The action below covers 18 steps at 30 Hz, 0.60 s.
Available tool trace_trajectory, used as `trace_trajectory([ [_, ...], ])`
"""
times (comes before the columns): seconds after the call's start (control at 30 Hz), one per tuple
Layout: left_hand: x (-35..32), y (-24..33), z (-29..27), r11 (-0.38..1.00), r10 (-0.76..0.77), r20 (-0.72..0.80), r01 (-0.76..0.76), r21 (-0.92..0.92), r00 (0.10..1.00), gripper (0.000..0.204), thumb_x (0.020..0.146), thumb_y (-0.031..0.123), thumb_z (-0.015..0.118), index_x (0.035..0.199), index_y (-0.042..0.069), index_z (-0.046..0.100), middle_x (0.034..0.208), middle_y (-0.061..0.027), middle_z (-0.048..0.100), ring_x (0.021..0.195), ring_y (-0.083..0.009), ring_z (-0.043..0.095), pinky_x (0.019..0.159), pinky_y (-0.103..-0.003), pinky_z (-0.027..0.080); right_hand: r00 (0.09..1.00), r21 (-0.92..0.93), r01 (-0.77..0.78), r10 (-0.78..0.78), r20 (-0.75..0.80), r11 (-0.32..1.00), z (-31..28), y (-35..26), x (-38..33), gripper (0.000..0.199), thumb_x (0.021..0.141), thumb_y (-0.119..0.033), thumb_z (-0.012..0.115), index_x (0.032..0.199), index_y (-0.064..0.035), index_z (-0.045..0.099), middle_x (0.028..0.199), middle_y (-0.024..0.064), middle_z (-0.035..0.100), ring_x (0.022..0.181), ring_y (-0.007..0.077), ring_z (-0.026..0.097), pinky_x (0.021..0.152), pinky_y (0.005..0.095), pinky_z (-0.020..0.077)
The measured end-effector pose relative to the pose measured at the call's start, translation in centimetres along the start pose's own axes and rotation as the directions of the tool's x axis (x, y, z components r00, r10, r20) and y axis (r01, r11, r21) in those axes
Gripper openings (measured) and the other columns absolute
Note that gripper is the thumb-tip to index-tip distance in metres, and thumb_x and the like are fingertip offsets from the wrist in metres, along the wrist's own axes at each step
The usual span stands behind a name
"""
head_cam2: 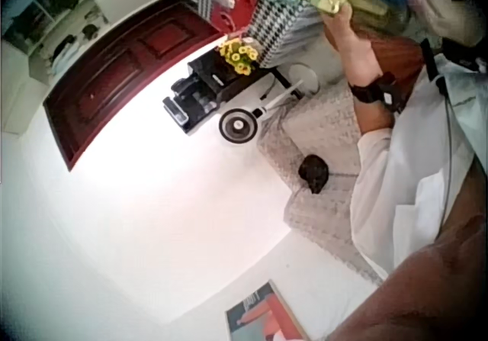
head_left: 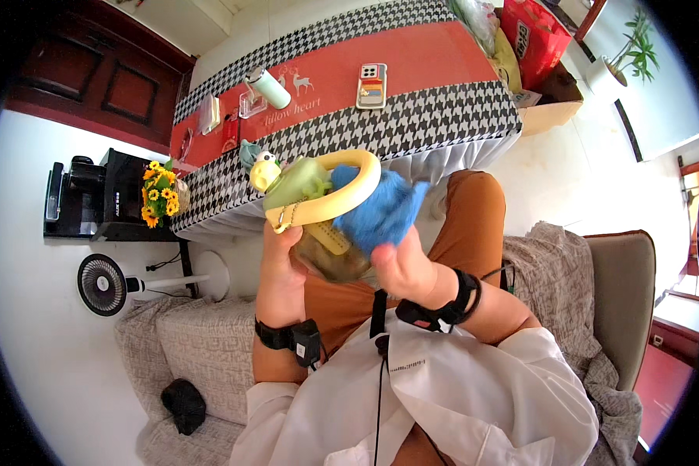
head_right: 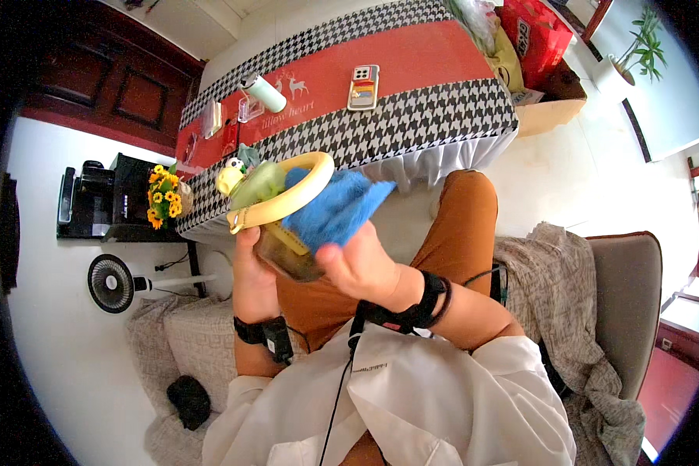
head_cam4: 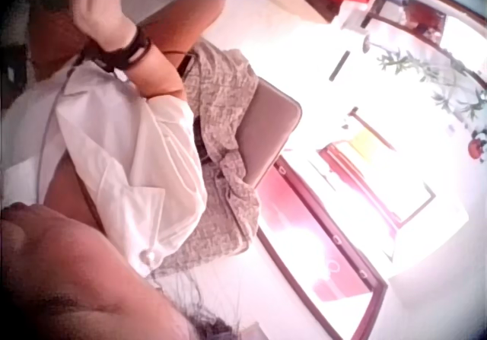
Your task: The person wipes a sofa, a table surface, a phone, a water bottle, a small container, a notebook, and a glass tray with cloths.
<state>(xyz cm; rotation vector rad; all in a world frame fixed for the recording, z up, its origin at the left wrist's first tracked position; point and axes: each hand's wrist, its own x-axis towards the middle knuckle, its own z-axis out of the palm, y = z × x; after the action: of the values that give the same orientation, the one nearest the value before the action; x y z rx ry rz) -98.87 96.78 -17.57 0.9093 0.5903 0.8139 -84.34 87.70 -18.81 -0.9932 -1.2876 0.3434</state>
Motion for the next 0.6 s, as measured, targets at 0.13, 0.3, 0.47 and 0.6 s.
trace_trajectory([
  [0.13, 0.2, 0.1, 0.0, 0.999, 0.023, 0.016, -0.024, 0.031, 1.000, 0.068, 0.068, 0.023, 0.069, 0.124, -0.002, 0.039, 0.117, -0.0096, 0.051, 0.106, -0.0189, 0.051, 0.090, -0.031, 0.040, 0.994, 0.049, -0.055, 0.060, -0.092, 0.997, 0.4, 0.3, 0.5, 0.039, 0.093, -0.028, 0.036, 0.115, 0.0026, 0.046, 0.110, 0.0157, 0.050, 0.098, 0.0292, 0.048, 0.087, 0.0379, 0.0357],
  [0.3, 0.1, -0.4, -1.0, 0.995, 0.097, 0.002, -0.096, -0.018, 0.995, 0.067, 0.068, 0.019, 0.068, 0.124, -0.002, 0.038, 0.115, -0.0101, 0.052, 0.104, -0.0201, 0.053, 0.087, -0.033, 0.044, 0.637, 0.273, -0.762, 0.756, 0.149, 0.587, -0.4, 2.6, -0.3, 0.035, 0.095, -0.031, 0.037, 0.102, 0.0006, 0.052, 0.090, 0.0065, 0.056, 0.079, 0.0122, 0.053, 0.069, 0.0258, 0.0427],
  [0.47, 0.5, 0.1, -0.8, 0.995, 0.032, 0.064, -0.026, -0.097, 0.997, 0.066, 0.071, 0.019, 0.068, 0.125, -0.001, 0.037, 0.111, -0.0129, 0.054, 0.095, -0.0223, 0.058, 0.079, -0.035, 0.051, 0.431, 0.845, -0.528, 0.883, 0.184, 0.081, -1.3, 4.0, 0.0, 0.051, 0.093, -0.042, 0.030, 0.115, -0.0001, 0.049, 0.108, 0.0117, 0.057, 0.093, 0.0197, 0.057, 0.086, 0.0327, 0.0439],
  [0.6, 1.0, 0.5, 0.1, 0.999, 0.021, 0.080, -0.024, 0.040, 0.997, 0.064, 0.073, 0.026, 0.070, 0.121, -0.003, 0.040, 0.109, -0.0138, 0.055, 0.091, -0.0206, 0.060, 0.074, -0.032, 0.053, 0.681, 0.797, -0.441, 0.732, -0.001, 0.412, -4.1, 1.5, 2.0, 0.056, 0.094, -0.043, 0.024, 0.124, -0.0003, 0.043, 0.121, 0.0126, 0.051, 0.108, 0.0193, 0.049, 0.093, 0.0311, 0.0369],
])
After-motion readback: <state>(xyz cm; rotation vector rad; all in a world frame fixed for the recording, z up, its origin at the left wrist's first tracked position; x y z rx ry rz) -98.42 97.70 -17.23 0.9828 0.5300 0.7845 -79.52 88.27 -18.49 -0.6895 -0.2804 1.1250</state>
